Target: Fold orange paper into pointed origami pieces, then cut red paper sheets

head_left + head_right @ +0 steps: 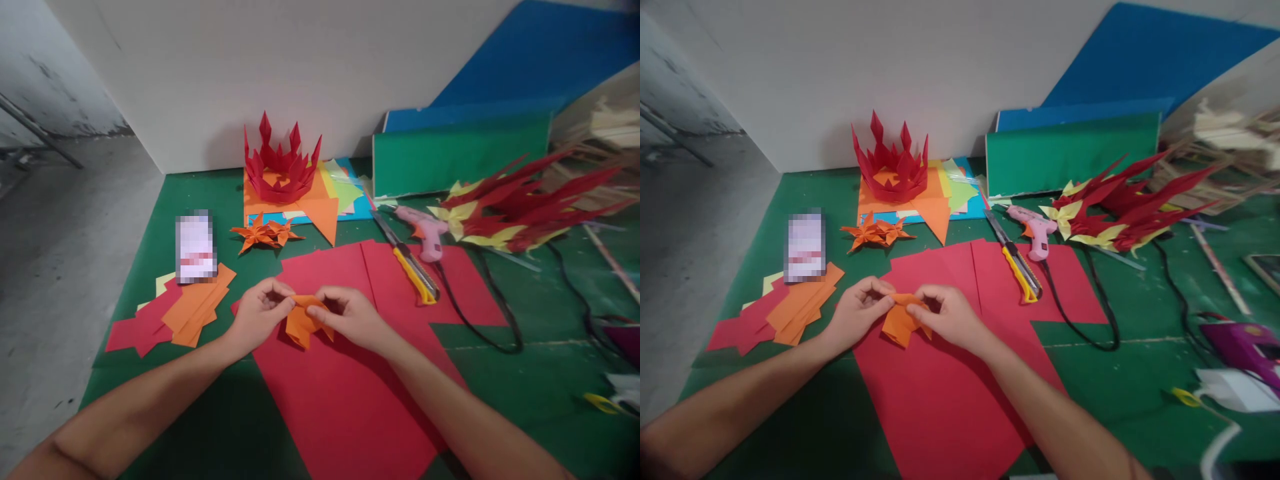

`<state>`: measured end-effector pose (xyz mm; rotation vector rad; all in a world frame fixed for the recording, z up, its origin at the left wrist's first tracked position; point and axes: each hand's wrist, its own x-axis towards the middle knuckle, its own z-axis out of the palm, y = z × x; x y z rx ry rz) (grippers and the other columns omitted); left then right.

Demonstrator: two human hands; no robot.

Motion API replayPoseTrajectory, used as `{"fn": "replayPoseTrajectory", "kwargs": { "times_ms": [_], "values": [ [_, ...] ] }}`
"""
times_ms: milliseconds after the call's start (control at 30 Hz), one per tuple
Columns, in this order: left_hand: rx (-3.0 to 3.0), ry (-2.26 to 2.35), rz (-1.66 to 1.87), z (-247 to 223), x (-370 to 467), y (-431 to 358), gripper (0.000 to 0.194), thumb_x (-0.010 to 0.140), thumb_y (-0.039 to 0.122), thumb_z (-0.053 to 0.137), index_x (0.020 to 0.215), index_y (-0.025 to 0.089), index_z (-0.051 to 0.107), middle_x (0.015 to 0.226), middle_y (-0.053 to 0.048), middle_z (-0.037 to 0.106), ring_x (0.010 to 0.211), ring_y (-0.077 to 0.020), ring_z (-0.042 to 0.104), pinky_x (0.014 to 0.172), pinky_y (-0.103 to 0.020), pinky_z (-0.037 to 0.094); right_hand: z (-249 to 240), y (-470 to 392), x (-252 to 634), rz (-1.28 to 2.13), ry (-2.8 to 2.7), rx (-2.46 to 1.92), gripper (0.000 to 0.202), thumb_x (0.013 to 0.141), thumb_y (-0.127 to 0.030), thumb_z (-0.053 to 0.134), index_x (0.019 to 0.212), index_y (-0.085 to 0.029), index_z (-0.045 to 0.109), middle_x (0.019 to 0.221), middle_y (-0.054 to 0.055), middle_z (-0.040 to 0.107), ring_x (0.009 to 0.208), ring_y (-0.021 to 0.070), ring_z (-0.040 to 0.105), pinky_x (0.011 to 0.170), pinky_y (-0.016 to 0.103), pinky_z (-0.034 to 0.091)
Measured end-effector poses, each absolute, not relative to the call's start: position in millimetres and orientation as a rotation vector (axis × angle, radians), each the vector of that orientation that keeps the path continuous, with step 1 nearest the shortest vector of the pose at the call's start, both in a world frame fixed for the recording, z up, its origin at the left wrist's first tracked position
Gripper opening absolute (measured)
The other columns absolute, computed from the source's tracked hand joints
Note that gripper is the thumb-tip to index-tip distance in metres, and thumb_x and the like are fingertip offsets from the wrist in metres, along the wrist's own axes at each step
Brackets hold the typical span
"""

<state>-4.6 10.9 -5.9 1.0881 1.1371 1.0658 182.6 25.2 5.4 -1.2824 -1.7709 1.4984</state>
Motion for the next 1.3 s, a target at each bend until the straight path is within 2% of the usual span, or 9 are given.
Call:
{"fn": "replayPoseTrajectory", "kwargs": {
  "times_ms": [267, 433, 600, 767, 900, 1133, 1300],
  "values": [
    [1.032, 1.036, 1.047, -0.8, -3.5, 11.3, 0.023, 0.069, 0.026, 0.072, 0.07, 0.018, 0.051, 0.075, 0.001, 0.057, 0.072, -0.0102, 0.057, 0.069, -0.024, 0.047, 6.0, 26.2, 183.9, 1.674, -1.673, -1.243, 0.038, 0.075, -0.052, 0.065, 0.064, -0.018, 0.052, 0.059, -0.003, 0.045, 0.055, 0.0098, 0.041, 0.052, 0.024, 0.033],
    [1.069, 1.031, 0.99, 4.0, -6.6, 12.6, 0.016, 0.071, 0.029, 0.072, 0.074, 0.016, 0.063, 0.075, -0.001, 0.06, 0.071, -0.0113, 0.057, 0.069, -0.025, 0.047, 4.6, 26.8, 185.7, 1.687, -1.647, -1.244, 0.04, 0.073, -0.052, 0.067, 0.063, -0.018, 0.051, 0.059, -0.004, 0.042, 0.055, 0.0089, 0.039, 0.051, 0.023, 0.032],
    [1.093, 1.019, 0.959, 6.4, -10.0, 13.1, 0.021, 0.071, 0.035, 0.073, 0.078, 0.016, 0.07, 0.08, -0.004, 0.065, 0.071, -0.0127, 0.06, 0.069, -0.026, 0.05, 4.8, 26.1, 186.3, 1.675, -1.678, -1.262, 0.038, 0.075, -0.052, 0.064, 0.064, -0.018, 0.051, 0.06, -0.003, 0.045, 0.057, 0.0098, 0.041, 0.053, 0.024, 0.034],
    [1.041, 1.04, 0.976, 6.1, -6.1, 13.0, 0.028, 0.066, 0.037, 0.078, 0.07, 0.015, 0.062, 0.07, 0.0, 0.062, 0.063, -0.0105, 0.058, 0.063, -0.024, 0.048, 5.3, 24.0, 184.4, 1.599, -1.747, -1.268, 0.037, 0.077, -0.048, 0.062, 0.06, -0.019, 0.047, 0.057, -0.005, 0.037, 0.054, 0.0089, 0.036, 0.05, 0.024, 0.029],
    [0.983, 1.064, 1.014, 4.0, -2.6, 12.5, 0.033, 0.062, 0.034, 0.08, 0.07, 0.016, 0.054, 0.068, 0.002, 0.06, 0.063, -0.0088, 0.057, 0.063, -0.023, 0.048, 5.1, 23.9, 184.2, 1.563, -1.78, -1.289, 0.035, 0.078, -0.047, 0.061, 0.06, -0.019, 0.048, 0.057, -0.004, 0.039, 0.054, 0.0095, 0.037, 0.049, 0.024, 0.029],
    [0.99, 1.071, 1.028, 0.5, -5.8, 13.1, 0.034, 0.063, 0.033, 0.08, 0.071, 0.017, 0.052, 0.067, 0.002, 0.059, 0.062, -0.0089, 0.056, 0.064, -0.023, 0.048, 4.9, 25.2, 184.7, 1.59, -1.764, -1.274, 0.035, 0.077, -0.048, 0.061, 0.062, -0.018, 0.05, 0.057, -0.004, 0.042, 0.054, 0.0096, 0.038, 0.05, 0.024, 0.031],
    [1.102, 1.117, 1.03, -2.2, -6.1, 12.6, 0.025, 0.068, 0.029, 0.074, 0.079, 0.017, 0.055, 0.071, 0.002, 0.057, 0.066, -0.0096, 0.056, 0.064, -0.022, 0.046, 5.2, 25.5, 185.0, 1.577, -1.785, -1.269, 0.033, 0.078, -0.046, 0.061, 0.062, -0.018, 0.051, 0.058, -0.004, 0.044, 0.054, 0.0096, 0.04, 0.05, 0.023, 0.032]
  ]
}}
